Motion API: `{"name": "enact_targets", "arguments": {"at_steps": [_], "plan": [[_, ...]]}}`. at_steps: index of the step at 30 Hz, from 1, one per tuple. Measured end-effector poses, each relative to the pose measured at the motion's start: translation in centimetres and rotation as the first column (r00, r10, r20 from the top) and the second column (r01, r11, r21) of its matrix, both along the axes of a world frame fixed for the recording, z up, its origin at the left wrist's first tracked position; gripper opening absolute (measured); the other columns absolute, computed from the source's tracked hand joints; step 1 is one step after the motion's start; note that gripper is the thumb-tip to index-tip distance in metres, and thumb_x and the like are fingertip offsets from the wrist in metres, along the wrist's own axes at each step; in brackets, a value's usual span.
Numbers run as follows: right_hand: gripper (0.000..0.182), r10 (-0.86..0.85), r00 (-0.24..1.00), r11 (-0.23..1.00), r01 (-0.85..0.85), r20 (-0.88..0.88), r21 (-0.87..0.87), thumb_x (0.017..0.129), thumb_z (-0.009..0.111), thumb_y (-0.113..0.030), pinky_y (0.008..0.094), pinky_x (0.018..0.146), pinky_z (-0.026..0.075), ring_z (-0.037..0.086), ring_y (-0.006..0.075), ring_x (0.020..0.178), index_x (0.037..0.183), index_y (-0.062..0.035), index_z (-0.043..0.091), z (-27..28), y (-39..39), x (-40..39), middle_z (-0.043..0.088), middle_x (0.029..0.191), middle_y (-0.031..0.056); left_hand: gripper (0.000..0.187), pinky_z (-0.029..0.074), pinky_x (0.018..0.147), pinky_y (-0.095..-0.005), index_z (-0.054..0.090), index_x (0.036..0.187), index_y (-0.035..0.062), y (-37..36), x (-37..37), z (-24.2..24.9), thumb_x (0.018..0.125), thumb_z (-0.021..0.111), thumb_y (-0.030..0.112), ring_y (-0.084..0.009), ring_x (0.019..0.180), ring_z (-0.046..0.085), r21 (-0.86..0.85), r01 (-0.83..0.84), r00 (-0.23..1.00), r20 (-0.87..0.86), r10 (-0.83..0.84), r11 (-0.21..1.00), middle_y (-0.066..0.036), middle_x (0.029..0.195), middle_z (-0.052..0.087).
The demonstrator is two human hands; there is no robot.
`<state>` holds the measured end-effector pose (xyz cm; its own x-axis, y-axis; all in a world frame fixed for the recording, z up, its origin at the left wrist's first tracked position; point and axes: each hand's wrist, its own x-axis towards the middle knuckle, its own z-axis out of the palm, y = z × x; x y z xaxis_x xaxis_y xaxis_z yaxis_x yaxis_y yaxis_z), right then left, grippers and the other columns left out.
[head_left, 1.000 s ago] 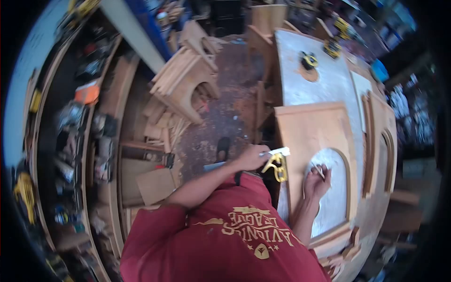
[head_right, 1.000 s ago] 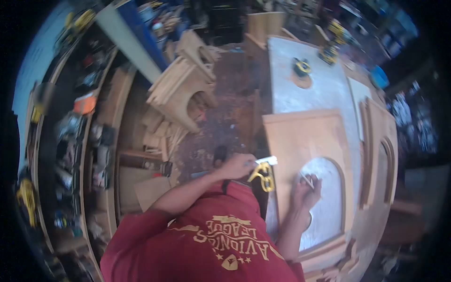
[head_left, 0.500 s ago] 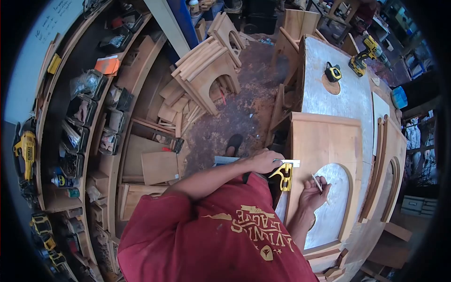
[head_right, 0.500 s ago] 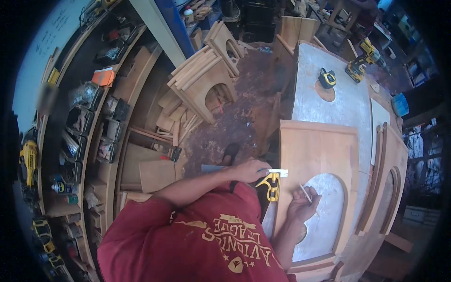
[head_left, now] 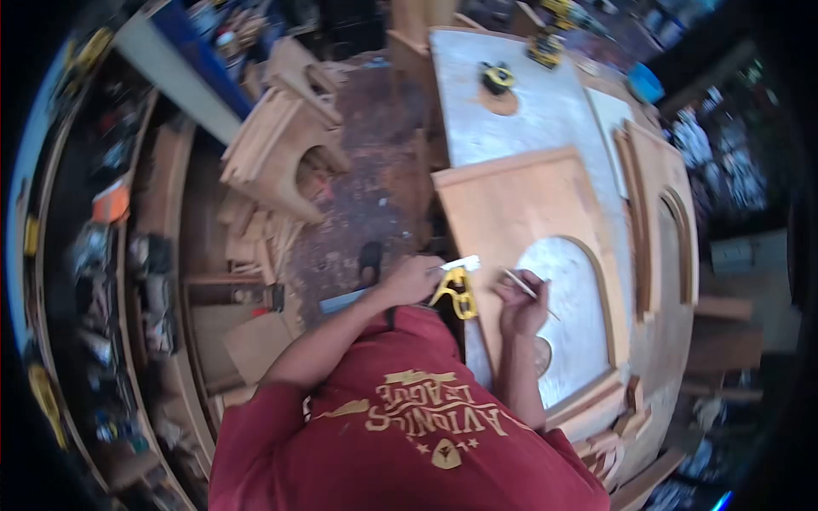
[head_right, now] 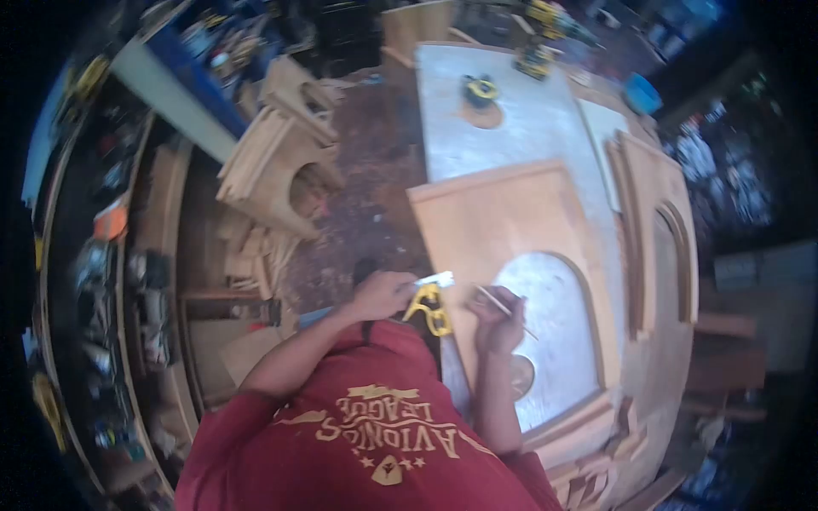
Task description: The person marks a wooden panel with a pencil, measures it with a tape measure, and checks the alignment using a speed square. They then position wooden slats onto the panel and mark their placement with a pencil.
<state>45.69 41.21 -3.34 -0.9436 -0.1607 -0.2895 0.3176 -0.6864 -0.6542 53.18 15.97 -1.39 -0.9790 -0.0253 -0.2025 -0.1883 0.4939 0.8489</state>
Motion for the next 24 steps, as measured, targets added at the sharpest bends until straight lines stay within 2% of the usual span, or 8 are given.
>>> {"name": "enact_targets", "arguments": {"at_steps": [1, 4, 9, 10, 13, 14, 17, 24], "plan": [[0.054, 0.008, 1.000, 0.999, -0.009, -0.023, -0.044, 0.109, 0.039, -0.044, 0.0513, 0.073, 0.061, 0.067, 0.0344, 0.088, 0.108, 0.0046, 0.062, 0.1, -0.1, 0.0, 0.065, 0.105, 0.0218, 0.031, 0.055, 0.076, -0.0444, 0.070, 0.116, 0.0064, -0.1, -0.1, 0.4, 0.098, 0.054, 0.026, -0.0313, 0.076, 0.072, 0.017, -0.008, 0.999, 0.035, 0.008, 1.000, -0.016, 0.080, 0.072], [0.054, 0.009, 0.998, 1.000, -0.009, -0.055, 0.002, 0.109, 0.040, -0.041, 0.0483, 0.074, 0.063, 0.068, 0.0335, 0.089, 0.108, 0.0078, 0.062, 0.7, -0.6, 0.5, 0.065, 0.103, 0.0234, 0.032, 0.054, 0.071, -0.0416, 0.070, 0.119, 0.0058, -0.5, -0.1, 0.4, 0.099, 0.054, 0.026, -0.0263, 0.070, 0.070, -0.011, 0.023, 0.999, 0.036, -0.023, 1.000, -0.013, 0.074, 0.069], [0.052, 0.035, 0.996, 0.999, -0.034, -0.084, 0.014, 0.108, 0.043, -0.037, 0.0461, 0.074, 0.064, 0.068, 0.0319, 0.089, 0.106, 0.0111, 0.062, 0.2, -0.4, 0.3, 0.065, 0.103, 0.0236, 0.032, 0.052, 0.066, -0.0374, 0.070, 0.118, 0.0055, -0.6, -0.3, 0.9, 0.102, 0.054, 0.028, -0.0192, 0.065, 0.065, 0.056, 0.038, 0.992, 0.120, -0.045, 0.998, -0.009, 0.069, 0.066], [0.038, 0.029, 0.997, 1.000, -0.029, -0.076, 0.006, 0.104, 0.052, -0.027, 0.0456, 0.073, 0.064, 0.068, 0.0299, 0.090, 0.104, 0.0084, 0.064, 0.3, -0.4, 0.4, 0.066, 0.104, 0.0221, 0.032, 0.052, 0.066, -0.0365, 0.070, 0.118, 0.0055, -0.8, -0.4, 1.0, 0.102, 0.054, 0.028, -0.0178, 0.064, 0.064, 0.081, 0.040, 0.988, 0.145, -0.052, 0.996, -0.008, 0.068, 0.065], [0.021, 0.005, 0.994, 0.996, 0.004, -0.106, 0.085, 0.100, 0.059, -0.017, 0.0435, 0.071, 0.066, 0.069, 0.0265, 0.086, 0.097, 0.0038, 0.063, 0.9, -0.9, 0.5, 0.066, 0.102, 0.0223, 0.032, 0.051, 0.064, -0.0352, 0.070, 0.118, 0.0054, -0.8, -0.6, 1.0, 0.102, 0.054, 0.027, -0.0152, 0.063, 0.061, 0.118, 0.028, 0.980, 0.191, -0.051, 0.993, -0.006, 0.066, 0.064], [0.010, 0.006, 0.997, 0.995, 0.002, -0.081, 0.095, 0.093, 0.066, -0.005, 0.0412, 0.071, 0.066, 0.068, 0.0241, 0.087, 0.095, 0.0032, 0.062, 1.2, -0.9, 0.6, 0.065, 0.104, 0.0205, 0.030, 0.050, 0.063, -0.0347, 0.070, 0.115, 0.0045, -0.7, -0.5, 1.1, 0.102, 0.054, 0.026, -0.0146, 0.062, 0.060, 0.126, 0.016, 0.985, 0.170, -0.037, 0.992, -0.005, 0.066, 0.063], [0.009, 0.045, 0.989, 0.990, -0.025, -0.138, 0.138, 0.090, 0.069, -0.001, 0.0414, 0.073, 0.065, 0.067, 0.0227, 0.090, 0.097, 0.0017, 0.064, 0.7, -0.6, 0.7, 0.065, 0.106, 0.0164, 0.028, 0.052, 0.067, -0.0408, 0.068, 0.099, 0.0031, -0.7, -0.6, 0.9, 0.100, 0.052, 0.026, -0.0240, 0.066, 0.068, 0.096, 0.025, 0.982, 0.184, -0.043, 0.995, -0.010, 0.067, 0.066], [0.013, 0.039, 0.989, 0.980, -0.011, -0.140, 0.198, 0.088, 0.067, 0.008, 0.0355, 0.071, 0.064, 0.066, 0.0186, 0.085, 0.094, -0.0010, 0.059, 1.1, -1.0, 0.8, 0.063, 0.100, 0.0125, 0.028, 0.052, 0.067, -0.0403, 0.068, 0.097, 0.0040, -0.7, -0.8, 1.3, 0.100, 0.054, 0.028, -0.0248, 0.065, 0.068, 0.106, 0.012, 0.978, 0.207, -0.034, 0.994, -0.010, 0.067, 0.067]]}}
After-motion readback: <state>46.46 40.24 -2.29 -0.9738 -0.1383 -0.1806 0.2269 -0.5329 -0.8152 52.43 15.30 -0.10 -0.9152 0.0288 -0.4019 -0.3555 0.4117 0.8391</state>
